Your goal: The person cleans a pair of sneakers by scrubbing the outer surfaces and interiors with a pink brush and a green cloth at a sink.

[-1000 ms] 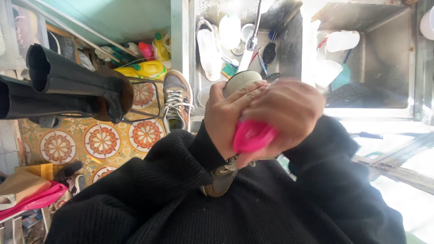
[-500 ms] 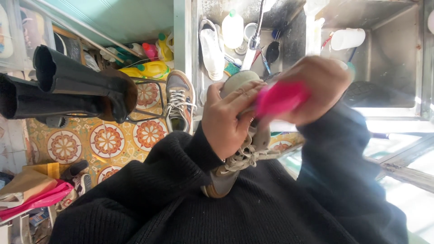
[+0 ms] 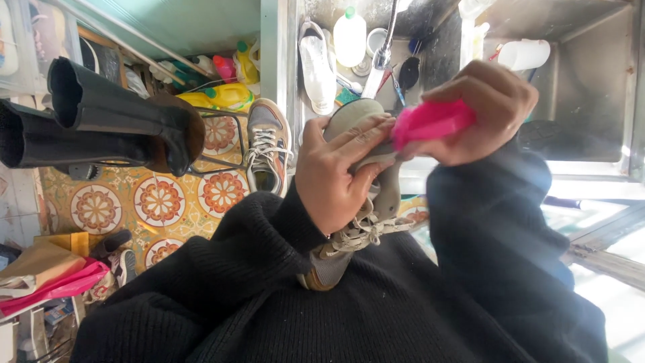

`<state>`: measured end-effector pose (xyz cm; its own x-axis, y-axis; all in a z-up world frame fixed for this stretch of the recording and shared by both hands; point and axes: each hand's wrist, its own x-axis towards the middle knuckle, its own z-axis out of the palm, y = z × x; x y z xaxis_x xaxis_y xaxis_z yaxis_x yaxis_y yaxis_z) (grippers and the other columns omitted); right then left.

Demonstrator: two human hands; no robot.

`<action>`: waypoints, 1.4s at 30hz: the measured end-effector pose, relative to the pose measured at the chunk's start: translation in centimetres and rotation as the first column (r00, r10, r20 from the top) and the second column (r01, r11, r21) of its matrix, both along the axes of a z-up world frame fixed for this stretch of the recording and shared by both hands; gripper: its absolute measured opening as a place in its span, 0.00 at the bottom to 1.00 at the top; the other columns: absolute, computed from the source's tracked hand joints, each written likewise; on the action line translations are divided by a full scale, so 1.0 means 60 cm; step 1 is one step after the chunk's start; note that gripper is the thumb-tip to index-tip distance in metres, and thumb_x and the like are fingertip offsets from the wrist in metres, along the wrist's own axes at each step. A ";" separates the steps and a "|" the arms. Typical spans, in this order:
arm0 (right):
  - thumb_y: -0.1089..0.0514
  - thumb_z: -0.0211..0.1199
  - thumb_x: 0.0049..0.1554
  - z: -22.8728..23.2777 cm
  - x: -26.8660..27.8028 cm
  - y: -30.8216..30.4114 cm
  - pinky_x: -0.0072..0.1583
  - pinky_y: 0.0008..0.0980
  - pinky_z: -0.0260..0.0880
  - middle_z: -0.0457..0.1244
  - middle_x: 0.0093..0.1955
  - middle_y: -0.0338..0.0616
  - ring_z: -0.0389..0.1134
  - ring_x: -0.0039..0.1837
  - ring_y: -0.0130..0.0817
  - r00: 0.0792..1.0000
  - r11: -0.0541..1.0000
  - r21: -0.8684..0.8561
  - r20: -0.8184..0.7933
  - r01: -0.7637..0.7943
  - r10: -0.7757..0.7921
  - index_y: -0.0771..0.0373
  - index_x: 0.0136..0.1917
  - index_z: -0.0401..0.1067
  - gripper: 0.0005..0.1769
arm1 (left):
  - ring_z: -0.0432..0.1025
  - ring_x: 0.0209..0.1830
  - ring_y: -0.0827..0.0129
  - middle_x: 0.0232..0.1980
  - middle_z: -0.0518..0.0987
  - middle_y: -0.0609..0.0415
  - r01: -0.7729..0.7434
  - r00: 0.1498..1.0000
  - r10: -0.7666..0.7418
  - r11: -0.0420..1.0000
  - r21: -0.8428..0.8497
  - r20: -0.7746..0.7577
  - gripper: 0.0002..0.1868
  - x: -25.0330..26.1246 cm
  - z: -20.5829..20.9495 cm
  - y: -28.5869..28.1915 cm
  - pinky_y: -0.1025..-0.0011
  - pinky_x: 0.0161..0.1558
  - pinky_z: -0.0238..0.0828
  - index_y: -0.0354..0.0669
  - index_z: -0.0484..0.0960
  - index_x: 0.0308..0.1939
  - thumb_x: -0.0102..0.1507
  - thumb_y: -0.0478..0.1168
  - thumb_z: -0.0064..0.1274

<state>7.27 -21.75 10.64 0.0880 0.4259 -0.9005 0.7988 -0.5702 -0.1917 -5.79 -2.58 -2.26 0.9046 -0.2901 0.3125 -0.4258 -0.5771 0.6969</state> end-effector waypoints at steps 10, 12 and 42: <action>0.30 0.93 0.71 -0.314 -0.005 -0.188 0.56 0.29 0.77 0.74 0.51 0.33 0.75 0.49 0.30 -0.182 0.439 0.671 0.646 0.598 -0.741 0.55 0.58 0.86 0.29 | 0.74 0.75 0.50 0.85 0.90 0.61 -0.033 0.989 0.004 0.980 -0.198 -0.148 0.29 0.025 0.004 0.035 0.52 0.85 0.72 0.64 0.86 0.85 0.79 0.47 0.73; 0.20 1.05 0.76 -0.327 -0.040 -0.212 0.51 0.30 0.77 0.76 0.46 0.27 0.74 0.43 0.24 -0.057 0.427 0.900 0.424 -0.080 -0.904 0.47 0.51 0.91 0.37 | 0.75 0.81 0.56 0.86 0.89 0.65 -0.025 0.975 -0.050 0.945 -0.326 -0.218 0.31 0.039 0.031 0.058 0.61 0.93 0.71 0.67 0.86 0.85 0.79 0.40 0.75; 0.51 0.92 0.54 -0.385 -0.277 -0.054 0.85 0.52 0.82 0.72 0.80 0.58 0.75 0.82 0.49 0.169 -0.845 0.442 -0.897 0.301 -0.409 0.70 0.89 0.66 0.59 | 0.82 0.60 0.46 0.54 0.88 0.48 0.119 0.993 -0.122 0.979 -0.163 -0.003 0.32 0.048 0.082 0.053 0.50 0.66 0.73 0.41 0.88 0.62 0.72 0.65 0.69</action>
